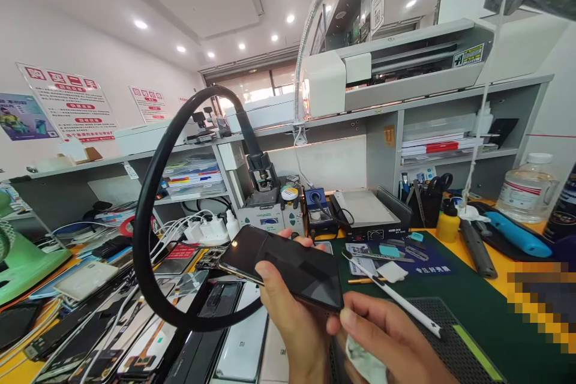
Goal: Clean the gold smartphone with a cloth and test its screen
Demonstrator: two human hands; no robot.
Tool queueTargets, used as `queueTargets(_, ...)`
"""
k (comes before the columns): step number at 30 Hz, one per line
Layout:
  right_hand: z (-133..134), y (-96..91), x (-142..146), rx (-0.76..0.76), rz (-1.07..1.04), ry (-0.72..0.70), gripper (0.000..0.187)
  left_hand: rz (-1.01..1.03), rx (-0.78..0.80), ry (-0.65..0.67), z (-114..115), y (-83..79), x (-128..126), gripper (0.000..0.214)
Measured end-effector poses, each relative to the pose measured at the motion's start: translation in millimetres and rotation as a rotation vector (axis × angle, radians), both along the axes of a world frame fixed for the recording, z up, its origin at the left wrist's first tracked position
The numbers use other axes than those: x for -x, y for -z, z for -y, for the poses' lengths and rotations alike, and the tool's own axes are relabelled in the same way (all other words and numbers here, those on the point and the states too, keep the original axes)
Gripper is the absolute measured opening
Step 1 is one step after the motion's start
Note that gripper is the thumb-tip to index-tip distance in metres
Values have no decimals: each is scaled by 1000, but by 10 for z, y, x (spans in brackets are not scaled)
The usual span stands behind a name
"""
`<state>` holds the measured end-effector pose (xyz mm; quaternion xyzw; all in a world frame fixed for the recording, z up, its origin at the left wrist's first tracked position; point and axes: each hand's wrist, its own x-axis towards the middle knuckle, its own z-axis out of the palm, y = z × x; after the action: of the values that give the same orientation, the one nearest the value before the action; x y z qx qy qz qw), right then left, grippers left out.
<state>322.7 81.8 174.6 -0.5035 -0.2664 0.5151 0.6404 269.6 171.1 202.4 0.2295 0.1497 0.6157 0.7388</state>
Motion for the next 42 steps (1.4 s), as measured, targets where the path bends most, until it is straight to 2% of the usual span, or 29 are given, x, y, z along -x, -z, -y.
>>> queueTargets(9, -13, -23, 11, -79, -26, -54, 61, -33, -7, -34, -8, 21, -3, 67)
queueTargets(17, -19, -45, -20, -148, -72, -101, 50, -65, 28, -55, -8, 5, -16, 67)
queueTargets(28, -22, -32, -60, -155, -119, -131, 43, -87, -20, -35, 2, -13, -2, 68)
queueTargets(32, -25, -35, -37, -157, -129, -90, 43, -81, -15, -29, -12, -9, -7, 69)
queueTargets(42, -23, -10, -57, -157, -106, -105, 44, -82, 13, -70, 4, 29, -13, 71)
